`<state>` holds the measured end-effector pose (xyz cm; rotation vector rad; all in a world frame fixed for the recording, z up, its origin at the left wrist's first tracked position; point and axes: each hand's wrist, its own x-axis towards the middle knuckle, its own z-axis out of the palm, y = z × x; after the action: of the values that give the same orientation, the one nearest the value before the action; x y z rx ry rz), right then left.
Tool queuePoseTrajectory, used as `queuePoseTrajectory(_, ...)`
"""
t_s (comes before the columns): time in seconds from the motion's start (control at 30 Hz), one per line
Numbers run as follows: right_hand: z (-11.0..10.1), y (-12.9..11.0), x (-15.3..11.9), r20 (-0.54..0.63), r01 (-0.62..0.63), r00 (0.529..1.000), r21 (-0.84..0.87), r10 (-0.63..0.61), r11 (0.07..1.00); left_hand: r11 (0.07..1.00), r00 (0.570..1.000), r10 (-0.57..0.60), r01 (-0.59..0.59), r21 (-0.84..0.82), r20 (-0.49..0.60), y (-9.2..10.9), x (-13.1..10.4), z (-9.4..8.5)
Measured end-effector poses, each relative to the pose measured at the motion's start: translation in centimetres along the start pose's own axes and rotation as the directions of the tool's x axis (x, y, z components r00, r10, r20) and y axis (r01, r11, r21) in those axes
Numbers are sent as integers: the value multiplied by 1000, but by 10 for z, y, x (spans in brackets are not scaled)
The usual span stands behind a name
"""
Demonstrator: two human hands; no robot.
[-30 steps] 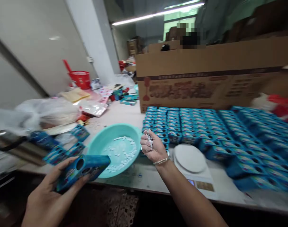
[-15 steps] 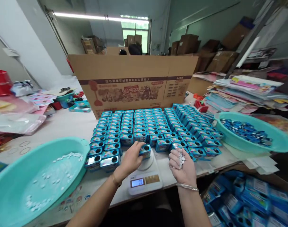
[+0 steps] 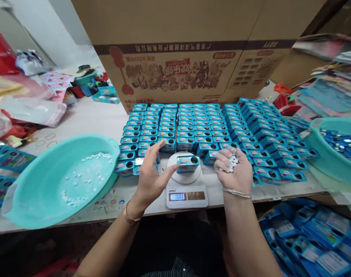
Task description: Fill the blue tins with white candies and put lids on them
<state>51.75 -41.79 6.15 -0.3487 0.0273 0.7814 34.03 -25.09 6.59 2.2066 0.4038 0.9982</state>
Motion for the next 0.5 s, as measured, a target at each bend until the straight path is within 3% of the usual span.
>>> queuePoseTrajectory(0.1, 7, 1, 5, -22, 14, 1000, -22, -14, 1000, 999, 999, -25, 24, -24, -42, -3, -5, 1)
queuePoseTrajectory(0.2, 11, 3, 9, -43, 9, 999, -67, -12, 998, 998, 999, -50, 50, -41, -18, -4, -6, 5)
queuePoseTrajectory(0.5, 24, 20, 23, -117, 60, 990, -195, -84, 979, 998, 973, 44, -34, -50, 225, -8, 7, 35)
